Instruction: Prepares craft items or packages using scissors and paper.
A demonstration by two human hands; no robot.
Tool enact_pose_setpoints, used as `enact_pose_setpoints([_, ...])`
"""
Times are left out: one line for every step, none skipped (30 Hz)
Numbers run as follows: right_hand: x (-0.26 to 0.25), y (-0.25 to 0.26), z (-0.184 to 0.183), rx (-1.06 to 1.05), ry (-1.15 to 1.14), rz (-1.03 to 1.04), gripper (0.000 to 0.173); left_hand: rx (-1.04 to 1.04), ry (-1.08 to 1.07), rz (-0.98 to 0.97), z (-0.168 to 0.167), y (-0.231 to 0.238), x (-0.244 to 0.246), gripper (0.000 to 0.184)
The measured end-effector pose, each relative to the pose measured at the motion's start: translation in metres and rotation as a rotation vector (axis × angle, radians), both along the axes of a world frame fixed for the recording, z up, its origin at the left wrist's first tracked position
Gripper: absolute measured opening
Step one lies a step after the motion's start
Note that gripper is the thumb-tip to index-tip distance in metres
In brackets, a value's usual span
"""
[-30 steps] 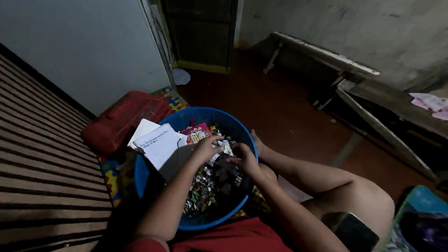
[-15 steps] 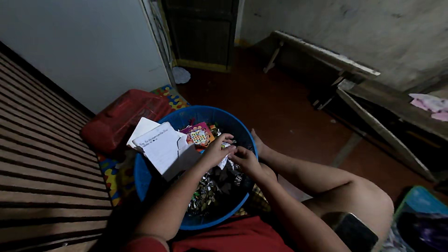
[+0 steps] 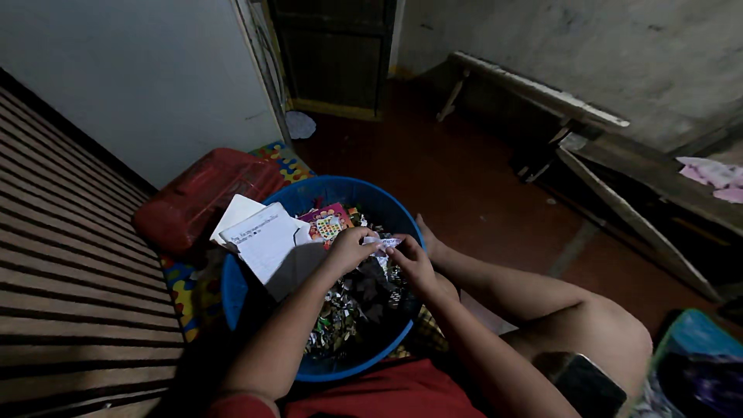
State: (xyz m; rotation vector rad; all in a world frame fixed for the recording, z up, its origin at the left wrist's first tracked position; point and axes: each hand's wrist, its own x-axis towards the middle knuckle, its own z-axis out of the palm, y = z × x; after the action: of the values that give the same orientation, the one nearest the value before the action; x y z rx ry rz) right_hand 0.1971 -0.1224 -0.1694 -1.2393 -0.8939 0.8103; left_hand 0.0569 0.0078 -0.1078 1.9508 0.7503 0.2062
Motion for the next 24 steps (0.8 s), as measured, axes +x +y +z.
enact_pose_setpoints([0.0,0.0,0.0,0.02,0.0,0.001,0.031,0.012,0.021,-0.026,0.0,-0.001,0.0,0.029])
enact_pose_setpoints([0.0,-0.001,-0.002,0.041,-0.007,-0.006,0.025,0.02,0.037,-0.052,0.001,-0.002,0.001,0.03])
enact_pose_setpoints([0.001,-0.001,-0.003,0.058,-0.016,-0.014,0.018,0.027,0.045,-0.067,0.001,-0.004,0.001,0.031])
enact_pose_setpoints([0.001,-0.001,-0.004,0.07,-0.024,-0.022,0.011,0.03,0.04,-0.073,0.0,-0.005,0.002,0.032])
enact_pose_setpoints([0.001,-0.002,-0.004,0.074,-0.029,-0.03,0.006,0.036,0.031,-0.071,0.0,-0.008,0.003,0.031])
enact_pose_setpoints([0.001,-0.002,-0.003,0.079,-0.033,-0.041,0.004,0.044,0.022,-0.062,-0.002,-0.009,0.004,0.031])
enact_pose_setpoints([0.0,-0.002,-0.003,0.083,-0.035,-0.051,0.003,0.051,0.011,-0.048,-0.004,-0.011,0.005,0.03])
enact_pose_setpoints([0.0,-0.002,-0.003,0.088,-0.043,-0.062,0.003,0.056,0.0,-0.031,-0.005,-0.011,0.006,0.029])
enact_pose_setpoints([0.0,-0.002,-0.003,0.09,-0.056,-0.071,0.003,0.051,-0.01,-0.008,-0.006,-0.012,0.007,0.029])
enact_pose_setpoints([0.0,-0.003,-0.002,0.089,-0.069,-0.078,0.003,0.04,-0.02,0.025,-0.006,-0.011,0.007,0.029])
enact_pose_setpoints([0.0,-0.004,-0.002,0.089,-0.073,-0.086,0.004,0.017,-0.034,0.068,-0.006,-0.01,0.007,0.03])
enact_pose_setpoints([0.0,-0.004,-0.002,0.092,-0.059,-0.092,0.004,-0.006,-0.046,0.108,-0.007,-0.006,0.006,0.03])
enact_pose_setpoints([0.0,-0.005,-0.002,0.097,-0.041,-0.093,0.004,-0.037,-0.058,0.147,-0.008,-0.002,0.005,0.03])
enact_pose_setpoints([0.001,-0.005,-0.002,0.102,-0.03,-0.091,0.004,-0.057,-0.071,0.182,-0.008,0.002,0.003,0.029])
enact_pose_setpoints([0.001,-0.005,-0.001,0.107,-0.027,-0.09,0.004,-0.055,-0.087,0.209,-0.007,0.004,0.002,0.028])
enact_pose_setpoints([0.002,-0.005,-0.002,0.114,-0.029,-0.089,0.004,-0.027,-0.11,0.232,-0.008,0.006,0.001,0.027])
enact_pose_setpoints([0.003,-0.004,-0.004,0.124,-0.038,-0.088,0.005,0.01,-0.131,0.243,-0.01,0.007,0.001,0.026])
enact_pose_setpoints([0.004,-0.003,-0.005,0.133,-0.051,-0.083,0.005,0.033,-0.147,0.241,-0.013,0.007,0.001,0.025])
enact_pose_setpoints([0.005,-0.003,-0.006,0.135,-0.057,-0.084,0.005,0.045,-0.158,0.234,-0.015,0.005,0.002,0.025])
enact_pose_setpoints([0.005,-0.003,-0.006,0.133,-0.055,-0.087,0.005,0.045,-0.164,0.224,-0.017,0.003,0.003,0.025])
enact_pose_setpoints([0.004,-0.003,-0.006,0.129,-0.039,-0.079,0.006,0.03,-0.165,0.207,-0.017,0.0,0.005,0.025])
enact_pose_setpoints([0.004,-0.004,-0.005,0.13,-0.014,-0.064,0.007,0.004,-0.171,0.193,-0.018,-0.003,0.006,0.026])
enact_pose_setpoints([0.004,-0.004,-0.004,0.139,0.017,-0.044,0.007,-0.019,-0.178,0.182,-0.019,-0.005,0.008,0.026])
enact_pose_setpoints([0.004,-0.004,-0.005,0.157,0.047,-0.024,0.007,-0.04,-0.179,0.167,-0.019,-0.008,0.009,0.027])
